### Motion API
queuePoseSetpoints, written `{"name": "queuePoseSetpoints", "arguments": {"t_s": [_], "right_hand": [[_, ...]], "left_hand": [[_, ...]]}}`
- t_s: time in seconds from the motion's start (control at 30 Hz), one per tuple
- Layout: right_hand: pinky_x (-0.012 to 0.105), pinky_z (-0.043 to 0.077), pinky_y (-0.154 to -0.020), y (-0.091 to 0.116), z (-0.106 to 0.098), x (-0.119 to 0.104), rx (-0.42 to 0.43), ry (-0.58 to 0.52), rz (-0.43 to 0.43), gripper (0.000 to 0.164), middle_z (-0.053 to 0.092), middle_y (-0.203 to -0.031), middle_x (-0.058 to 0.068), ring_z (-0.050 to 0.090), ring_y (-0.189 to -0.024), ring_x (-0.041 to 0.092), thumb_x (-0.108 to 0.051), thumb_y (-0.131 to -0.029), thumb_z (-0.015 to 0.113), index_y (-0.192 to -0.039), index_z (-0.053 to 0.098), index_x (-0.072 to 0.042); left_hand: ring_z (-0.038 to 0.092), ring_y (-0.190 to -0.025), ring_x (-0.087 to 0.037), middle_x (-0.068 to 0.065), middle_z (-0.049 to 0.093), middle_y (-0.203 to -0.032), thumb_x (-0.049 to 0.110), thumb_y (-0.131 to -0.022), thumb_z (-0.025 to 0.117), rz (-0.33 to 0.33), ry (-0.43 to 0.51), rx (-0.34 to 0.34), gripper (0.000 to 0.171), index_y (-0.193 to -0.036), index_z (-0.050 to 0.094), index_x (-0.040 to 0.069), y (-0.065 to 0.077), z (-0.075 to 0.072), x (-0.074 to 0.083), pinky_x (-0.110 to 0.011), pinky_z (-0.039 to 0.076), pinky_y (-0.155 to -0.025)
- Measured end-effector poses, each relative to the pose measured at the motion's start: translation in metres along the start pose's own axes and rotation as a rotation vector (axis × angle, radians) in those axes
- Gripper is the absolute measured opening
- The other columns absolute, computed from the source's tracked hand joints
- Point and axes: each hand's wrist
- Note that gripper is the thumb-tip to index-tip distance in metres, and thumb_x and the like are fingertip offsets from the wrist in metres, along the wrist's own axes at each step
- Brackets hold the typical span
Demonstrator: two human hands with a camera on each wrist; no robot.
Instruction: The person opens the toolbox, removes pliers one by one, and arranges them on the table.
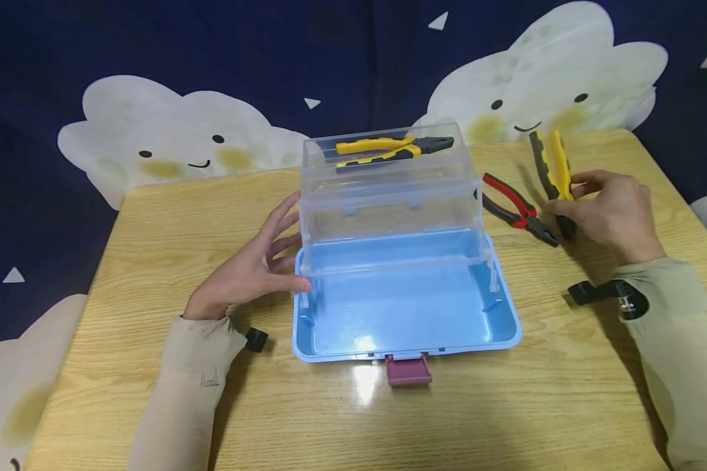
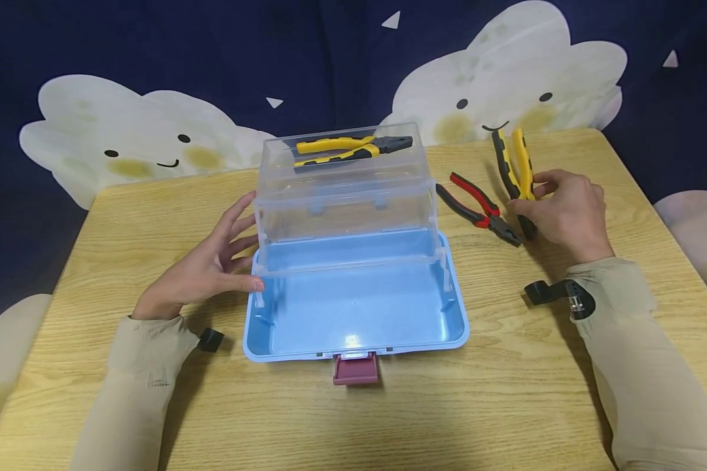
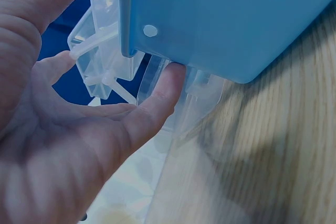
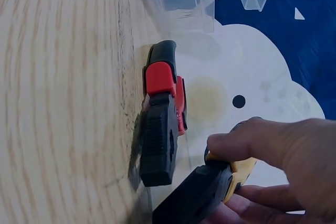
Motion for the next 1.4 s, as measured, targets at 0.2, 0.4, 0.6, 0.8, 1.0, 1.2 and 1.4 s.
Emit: {"name": "queuePoseSetpoints", "arguments": {"t_s": [0.2, 0.4, 0.6, 0.8, 1.0, 1.2, 1.4], "right_hand": [[0.041, 0.035, -0.074, -0.001, 0.001, 0.003, -0.026, 0.025, -0.028, 0.074, 0.06, -0.133, 0.032, 0.047, -0.118, 0.049, -0.041, -0.092, 0.075, -0.146, 0.053, 0.003], [0.048, 0.031, -0.081, -0.002, 0.001, 0.003, -0.045, 0.045, -0.033, 0.072, 0.059, -0.133, 0.032, 0.041, -0.123, 0.052, -0.042, -0.092, 0.075, -0.143, 0.054, 0.004], [0.049, 0.033, -0.079, -0.002, 0.0, 0.001, -0.073, 0.081, -0.011, 0.073, 0.058, -0.133, 0.031, 0.041, -0.117, 0.05, -0.044, -0.09, 0.075, -0.14, 0.055, 0.005], [0.054, 0.034, -0.082, -0.005, -0.001, 0.0, -0.118, 0.136, -0.023, 0.071, 0.058, -0.131, 0.035, 0.041, -0.115, 0.051, -0.044, -0.091, 0.073, -0.138, 0.056, 0.006], [0.06, 0.034, -0.087, -0.009, -0.001, 0.003, -0.154, 0.179, -0.056, 0.071, 0.059, -0.132, 0.037, 0.044, -0.115, 0.054, -0.044, -0.093, 0.071, -0.136, 0.058, 0.01], [0.054, 0.038, -0.08, -0.01, -0.001, 0.003, -0.17, 0.193, -0.059, 0.073, 0.06, -0.133, 0.036, 0.047, -0.115, 0.052, -0.045, -0.092, 0.072, -0.138, 0.058, 0.01], [0.054, 0.04, -0.079, -0.008, -0.002, 0.0, -0.182, 0.205, -0.043, 0.073, 0.06, -0.133, 0.036, 0.047, -0.114, 0.051, -0.045, -0.091, 0.074, -0.137, 0.058, 0.01]], "left_hand": [[0.026, -0.161, -0.029, 0.008, 0.01, -0.175, 0.003, -0.081, 0.087, -0.004, -0.006, 0.002, 0.128, -0.161, 0.002, 0.054, 0.0, 0.0, 0.001, -0.053, 0.04, -0.124], [0.026, -0.161, -0.028, 0.008, 0.01, -0.175, 0.004, -0.081, 0.088, -0.007, -0.005, 0.004, 0.127, -0.161, 0.002, 0.054, 0.0, 0.0, 0.0, -0.053, 0.04, -0.124], [0.025, -0.161, -0.028, 0.008, 0.01, -0.175, 0.002, -0.081, 0.087, 0.003, 0.005, -0.002, 0.127, -0.161, 0.002, 0.053, -0.001, -0.001, -0.001, -0.054, 0.039, -0.124], [0.027, -0.16, -0.027, 0.01, 0.013, -0.174, 0.004, -0.08, 0.088, -0.011, -0.002, 0.009, 0.127, -0.161, 0.003, 0.054, 0.0, -0.001, 0.0, -0.051, 0.041, -0.123], [0.028, -0.16, -0.028, 0.009, 0.013, -0.174, 0.004, -0.08, 0.088, -0.018, -0.001, 0.011, 0.126, -0.16, 0.004, 0.055, -0.001, 0.0, 0.0, -0.049, 0.042, -0.123], [0.028, -0.16, -0.027, 0.009, 0.013, -0.174, 0.003, -0.08, 0.088, -0.016, -0.001, 0.006, 0.127, -0.16, 0.004, 0.055, -0.001, 0.0, 0.001, -0.049, 0.042, -0.123], [0.028, -0.16, -0.027, 0.009, 0.012, -0.174, 0.004, -0.08, 0.088, -0.018, -0.012, 0.01, 0.127, -0.16, 0.003, 0.055, -0.001, 0.0, 0.001, -0.052, 0.041, -0.123]]}}
Point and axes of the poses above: each hand's wrist, its own y-axis away from the middle knuckle, its own z-axis out of the palm, x = y × z
